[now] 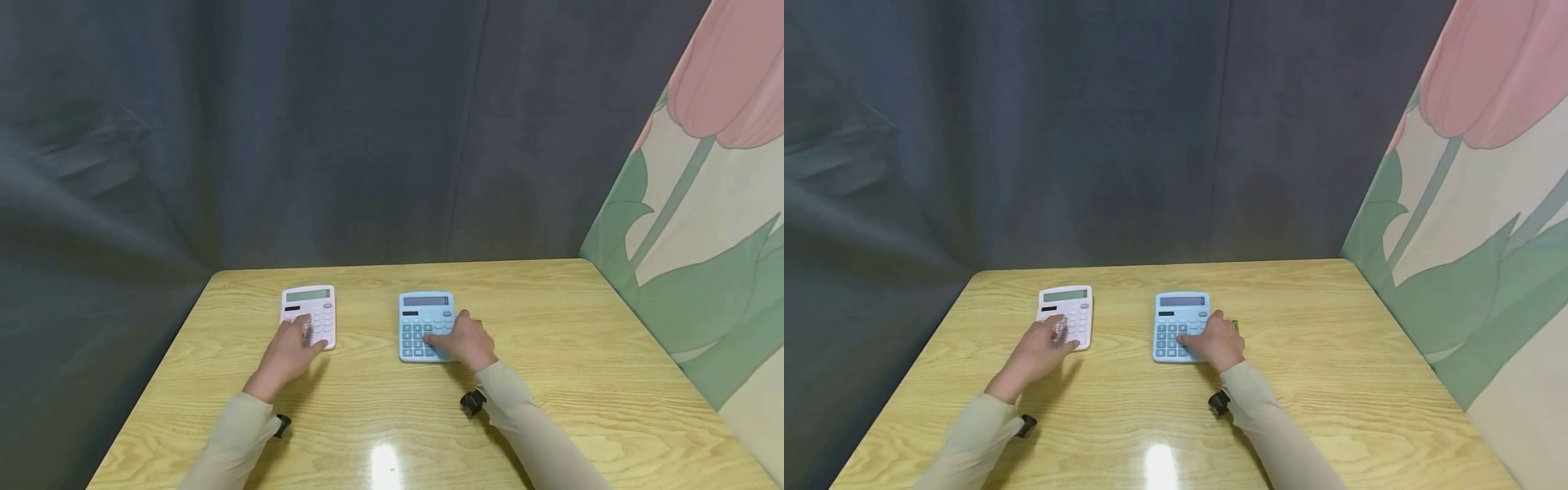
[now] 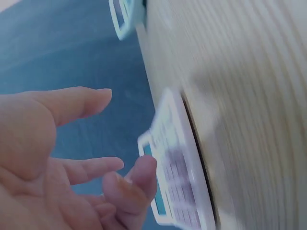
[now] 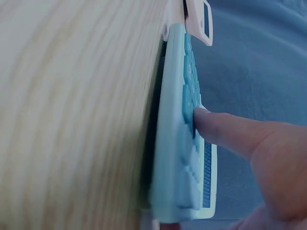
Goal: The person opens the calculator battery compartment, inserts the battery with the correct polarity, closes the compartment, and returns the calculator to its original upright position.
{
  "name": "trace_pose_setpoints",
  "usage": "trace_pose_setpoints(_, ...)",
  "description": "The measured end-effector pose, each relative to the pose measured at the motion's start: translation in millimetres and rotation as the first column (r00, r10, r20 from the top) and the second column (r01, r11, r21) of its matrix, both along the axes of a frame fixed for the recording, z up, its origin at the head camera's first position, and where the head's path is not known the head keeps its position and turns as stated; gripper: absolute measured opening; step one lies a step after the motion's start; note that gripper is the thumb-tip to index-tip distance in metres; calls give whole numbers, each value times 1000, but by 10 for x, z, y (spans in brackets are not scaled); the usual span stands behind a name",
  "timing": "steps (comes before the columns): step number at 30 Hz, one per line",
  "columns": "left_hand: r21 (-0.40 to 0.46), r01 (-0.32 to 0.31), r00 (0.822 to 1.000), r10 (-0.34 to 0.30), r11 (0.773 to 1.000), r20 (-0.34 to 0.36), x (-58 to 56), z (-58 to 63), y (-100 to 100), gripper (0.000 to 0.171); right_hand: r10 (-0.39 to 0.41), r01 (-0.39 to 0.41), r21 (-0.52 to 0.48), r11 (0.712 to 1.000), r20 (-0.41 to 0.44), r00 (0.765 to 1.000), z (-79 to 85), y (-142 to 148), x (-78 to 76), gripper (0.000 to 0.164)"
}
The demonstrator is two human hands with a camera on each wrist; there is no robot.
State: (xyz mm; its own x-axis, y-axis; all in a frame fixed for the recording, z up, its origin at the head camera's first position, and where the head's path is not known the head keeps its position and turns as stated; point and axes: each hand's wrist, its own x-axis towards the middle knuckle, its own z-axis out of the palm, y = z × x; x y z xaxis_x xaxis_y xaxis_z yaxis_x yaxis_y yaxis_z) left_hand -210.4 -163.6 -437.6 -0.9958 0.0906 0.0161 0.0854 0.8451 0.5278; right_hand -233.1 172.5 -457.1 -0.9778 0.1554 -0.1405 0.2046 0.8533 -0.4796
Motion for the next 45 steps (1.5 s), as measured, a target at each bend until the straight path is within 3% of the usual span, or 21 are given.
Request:
trace_pose_setpoints(8, 72, 49, 999, -50, 996, 14, 78, -15, 350, 66, 1, -5, -134, 991, -24, 1000, 44, -49, -41, 78)
trace_pose_setpoints(14, 150, 95, 995, -99, 984, 14, 92, -46, 539, 60, -18, 8, -249, 968, -40, 999, 62, -70, -63, 84)
trace_pose_setpoints(21, 277, 158, 986, -166, 948, 7, 57, -49, 701, 51, -10, -18, -440, 898, -60, 998, 110, -113, -73, 72)
trace_pose_setpoints(26, 321, 169, 985, -174, 932, -14, 19, -32, 781, 49, -2, -45, -516, 855, -89, 996, 174, -170, -35, 65)
trace_pose_setpoints(31, 382, 173, 984, -179, 908, -21, -2, 0, 862, 46, -1, -67, -542, 838, -125, 992, 244, -224, 19, 62)
trace_pose_setpoints(38, 416, 212, 972, -236, 884, 8, -27, 33, 970, 48, 4, -96, -526, 845, -174, 985, 338, -334, 91, 58)
trace_pose_setpoints(45, 537, 239, 930, -350, 809, 113, -54, 26, 1014, 60, 95, -214, -510, 833, -251, 963, 334, -456, 141, 55)
